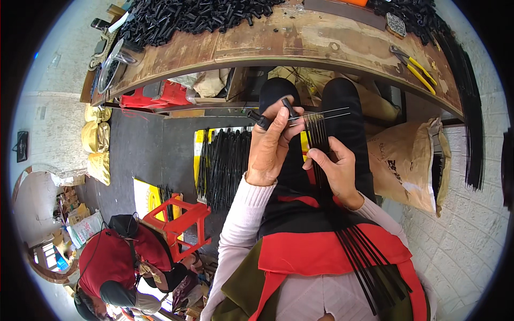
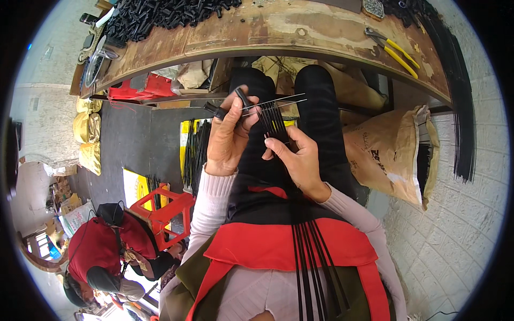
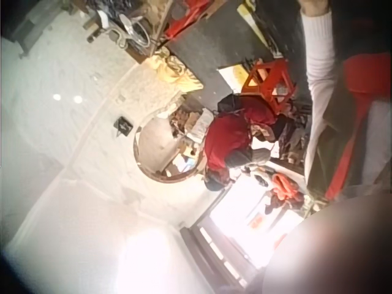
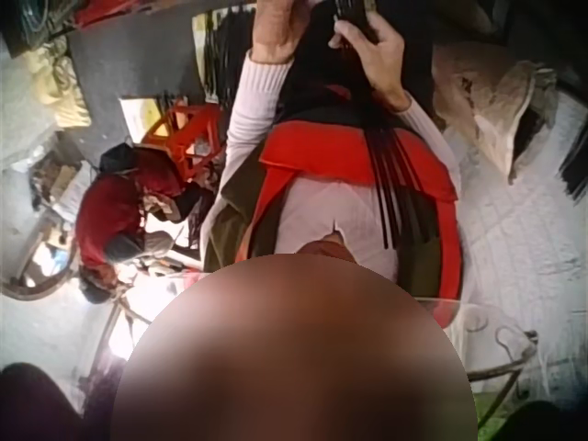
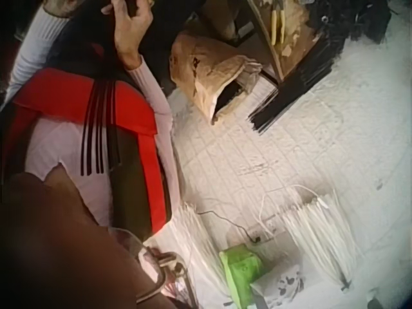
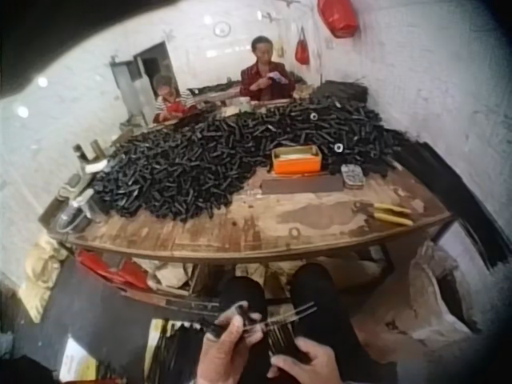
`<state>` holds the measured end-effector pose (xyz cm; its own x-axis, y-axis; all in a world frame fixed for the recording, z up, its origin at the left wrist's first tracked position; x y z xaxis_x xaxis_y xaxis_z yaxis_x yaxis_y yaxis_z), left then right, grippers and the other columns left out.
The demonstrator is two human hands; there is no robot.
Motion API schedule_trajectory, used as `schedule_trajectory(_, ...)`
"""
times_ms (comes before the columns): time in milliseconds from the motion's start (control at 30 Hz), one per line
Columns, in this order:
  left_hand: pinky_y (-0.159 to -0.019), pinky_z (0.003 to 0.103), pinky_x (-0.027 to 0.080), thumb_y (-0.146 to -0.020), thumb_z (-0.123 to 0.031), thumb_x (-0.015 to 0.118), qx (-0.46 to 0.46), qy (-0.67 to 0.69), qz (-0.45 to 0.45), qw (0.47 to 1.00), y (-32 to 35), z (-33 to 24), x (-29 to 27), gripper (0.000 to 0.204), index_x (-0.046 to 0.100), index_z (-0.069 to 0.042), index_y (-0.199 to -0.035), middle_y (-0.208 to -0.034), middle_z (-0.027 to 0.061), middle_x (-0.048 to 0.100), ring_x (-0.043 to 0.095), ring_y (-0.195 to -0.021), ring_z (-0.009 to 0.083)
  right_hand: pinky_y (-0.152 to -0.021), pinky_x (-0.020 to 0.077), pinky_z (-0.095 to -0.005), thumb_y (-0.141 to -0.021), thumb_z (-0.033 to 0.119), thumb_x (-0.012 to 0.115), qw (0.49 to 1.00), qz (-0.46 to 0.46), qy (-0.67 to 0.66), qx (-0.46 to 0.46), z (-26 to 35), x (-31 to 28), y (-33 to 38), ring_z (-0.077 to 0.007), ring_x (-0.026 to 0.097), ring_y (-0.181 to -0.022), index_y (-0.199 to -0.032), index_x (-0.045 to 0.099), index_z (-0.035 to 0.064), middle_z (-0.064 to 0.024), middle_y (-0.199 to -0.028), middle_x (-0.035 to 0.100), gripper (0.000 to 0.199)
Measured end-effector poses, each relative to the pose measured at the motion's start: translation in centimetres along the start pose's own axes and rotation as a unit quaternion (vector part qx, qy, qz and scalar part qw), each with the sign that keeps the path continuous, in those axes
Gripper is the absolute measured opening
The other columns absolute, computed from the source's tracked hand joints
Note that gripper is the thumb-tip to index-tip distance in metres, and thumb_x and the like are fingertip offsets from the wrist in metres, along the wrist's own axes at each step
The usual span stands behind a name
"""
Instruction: Bundling black rods together using tape and pliers at a production workbench.
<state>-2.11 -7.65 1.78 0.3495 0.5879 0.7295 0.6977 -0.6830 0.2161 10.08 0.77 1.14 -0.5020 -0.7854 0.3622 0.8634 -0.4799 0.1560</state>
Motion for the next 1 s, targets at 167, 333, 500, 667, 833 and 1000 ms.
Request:
schedule_trajectory(167,-0.081,0.027,0.060,-0.096,-0.011,0.059,0.014,0.010,0.002,1.000,-0.17,-0.10,-0.12,0.045,0.044,-0.006,-0.139,-0.112,0.0154,0.062,0.068,-0.093,0.0210,-0.066,0.0531,-0.0248,-0.090,0.006,0.067,1.000,-0.003,-0.003,0.008,-0.24,0.06,0.11,-0.0115,0.062,-0.070,-0.100,0.062,-0.0043,-0.0054,-0.087,0.063,0.015)
schedule_trajectory(333,-0.082,0.027,0.060,-0.094,-0.008,0.062,0.019,0.014,-0.003,1.000,-0.07,0.01,-0.02,0.045,0.047,-0.003,-0.136,-0.108,0.0159,0.065,0.068,-0.093,0.0216,-0.063,0.0505,-0.0238,-0.092,0.010,0.066,1.000,-0.006,0.006,-0.005,-0.41,-0.06,-0.06,-0.0127,0.062,-0.067,-0.098,0.060,-0.0036,-0.0055,-0.082,0.063,0.016)
schedule_trajectory(500,-0.081,0.026,0.060,-0.093,-0.008,0.063,-0.013,0.013,-0.018,1.000,-0.38,0.43,-0.26,0.031,0.058,0.001,-0.122,-0.106,0.0144,0.066,0.068,-0.094,0.0209,-0.063,0.0507,-0.0239,-0.091,0.009,0.066,1.000,-0.006,0.002,-0.004,-0.36,-0.03,-0.24,-0.0127,0.062,-0.067,-0.099,0.060,-0.0037,-0.0055,-0.082,0.063,0.016)
schedule_trajectory(667,-0.080,0.025,0.060,-0.093,-0.010,0.064,-0.012,0.003,-0.031,0.999,-0.32,0.48,-0.24,0.022,0.064,0.001,-0.112,-0.106,0.0141,0.066,0.068,-0.093,0.0191,-0.063,0.0509,-0.0241,-0.091,0.010,0.066,1.000,-0.009,0.000,-0.002,-0.31,-0.08,-0.24,-0.0127,0.062,-0.067,-0.099,0.060,-0.0036,-0.0055,-0.082,0.063,0.016)
schedule_trajectory(833,-0.080,0.024,0.059,-0.094,-0.013,0.063,-0.012,-0.009,-0.020,1.000,-0.45,0.37,-0.47,0.026,0.063,0.002,-0.116,-0.107,0.0130,0.066,0.067,-0.094,0.0173,-0.064,0.0509,-0.0245,-0.092,0.011,0.066,1.000,-0.004,0.003,-0.007,-0.47,-0.24,-0.34,-0.0124,0.062,-0.067,-0.098,0.060,-0.0030,-0.0056,-0.082,0.062,0.016)
schedule_trajectory(1000,-0.083,0.025,0.058,-0.095,-0.014,0.063,-0.014,-0.024,-0.025,0.999,-0.33,0.50,-0.13,0.031,0.060,0.003,-0.120,-0.107,0.0130,0.066,0.067,-0.096,0.0176,-0.064,0.0509,-0.0246,-0.091,0.011,0.066,1.000,-0.008,0.005,-0.001,-0.59,-0.23,-0.55,-0.0122,0.062,-0.067,-0.098,0.060,-0.0026,-0.0054,-0.082,0.062,0.017)
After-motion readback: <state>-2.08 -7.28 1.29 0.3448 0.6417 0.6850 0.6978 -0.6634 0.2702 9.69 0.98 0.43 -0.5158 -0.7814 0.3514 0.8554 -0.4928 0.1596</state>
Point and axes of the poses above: each hand's wrist, its own y-axis away from the middle knuckle, its own x-axis out of the palm, z = x × y, the point moved 6 cm from there along -y, towards the middle knuckle
